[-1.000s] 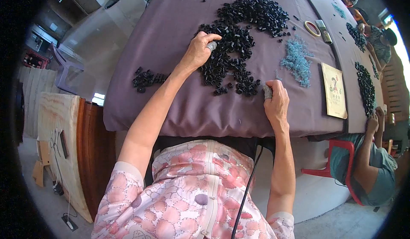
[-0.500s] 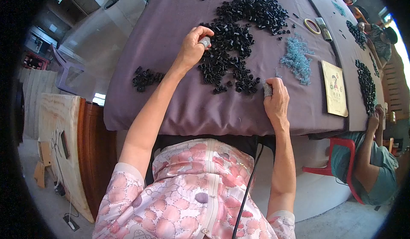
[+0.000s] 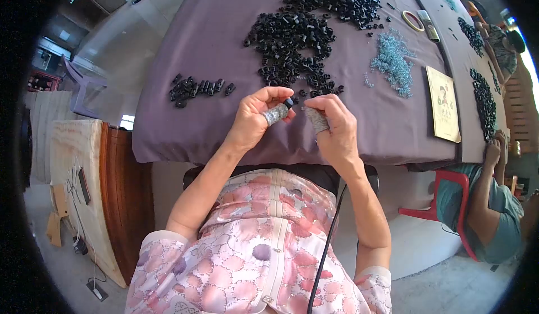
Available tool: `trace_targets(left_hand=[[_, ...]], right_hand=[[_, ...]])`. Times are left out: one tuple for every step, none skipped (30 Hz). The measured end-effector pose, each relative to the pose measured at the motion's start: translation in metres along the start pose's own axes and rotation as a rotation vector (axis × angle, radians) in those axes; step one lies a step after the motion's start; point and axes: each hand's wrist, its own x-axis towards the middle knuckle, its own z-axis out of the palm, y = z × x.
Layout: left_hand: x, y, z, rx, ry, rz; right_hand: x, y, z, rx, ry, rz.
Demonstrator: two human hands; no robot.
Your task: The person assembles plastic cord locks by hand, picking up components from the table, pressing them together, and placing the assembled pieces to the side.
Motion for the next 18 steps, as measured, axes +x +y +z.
trace_targets(left_hand=[[-0.001, -0.002, 0.000, 0.010, -0.011, 0.003], [-0.001, -0.002, 0.002, 0.013, -0.006, 0.009], [-0.002, 0.000, 0.005, 0.015, 0.000, 0.016], [-0.003, 0.000, 0.007, 0.019, 0.007, 0.023], [-0.004, -0.001, 0.008, 0.015, -0.012, 0.015], [-0.005, -0.002, 0.009, 0.013, -0.032, 0.006], [-0.005, -0.004, 0.009, 0.010, -0.051, -0.002], [-0.005, -0.005, 0.009, 0.000, -0.056, -0.022], [-0.006, -0.008, 0.009, -0.010, -0.060, -0.043], [-0.006, -0.010, 0.008, -0.020, -0.065, -0.062], [-0.005, -0.012, 0.008, -0.053, -0.041, -0.061], [-0.003, -0.014, 0.008, -0.086, -0.019, -0.060], [-0.003, -0.015, 0.008, -0.118, 0.005, -0.058], [-0.004, -0.014, 0.007, -0.158, 0.038, -0.092], [-0.004, -0.010, 0.007, -0.198, 0.070, -0.123], [-0.003, -0.007, 0.006, -0.238, 0.101, -0.151], [-0.003, -0.007, 0.006, -0.242, 0.104, -0.153], [-0.003, -0.008, 0.006, -0.246, 0.108, -0.158]], right_hand=[[-0.001, -0.001, 0.001, 0.010, -0.006, 0.004], [-0.002, -0.002, 0.003, 0.020, -0.013, 0.006], [-0.002, -0.002, 0.004, 0.032, -0.022, 0.008], [-0.002, -0.002, 0.006, 0.045, -0.028, 0.005], [-0.003, -0.001, 0.008, 0.058, -0.033, 0.001], [-0.003, 0.000, 0.010, 0.071, -0.038, -0.003], [-0.004, 0.002, 0.010, 0.076, -0.033, -0.002], [-0.005, 0.004, 0.011, 0.080, -0.027, -0.001], [-0.005, 0.005, 0.012, 0.085, -0.022, 0.002], [-0.005, 0.004, 0.011, 0.063, -0.015, -0.008], [-0.004, 0.001, 0.010, 0.040, -0.006, -0.017], [-0.003, -0.001, 0.008, 0.018, 0.004, -0.028], [-0.003, -0.002, 0.007, 0.007, 0.011, -0.034], [-0.003, -0.003, 0.006, -0.001, 0.016, -0.038], [-0.003, -0.004, 0.006, -0.010, 0.021, -0.045], [-0.001, -0.006, 0.007, -0.002, 0.028, -0.058], [-0.001, -0.008, 0.008, 0.006, 0.034, -0.065], [-0.002, -0.009, 0.008, 0.012, 0.041, -0.071]])
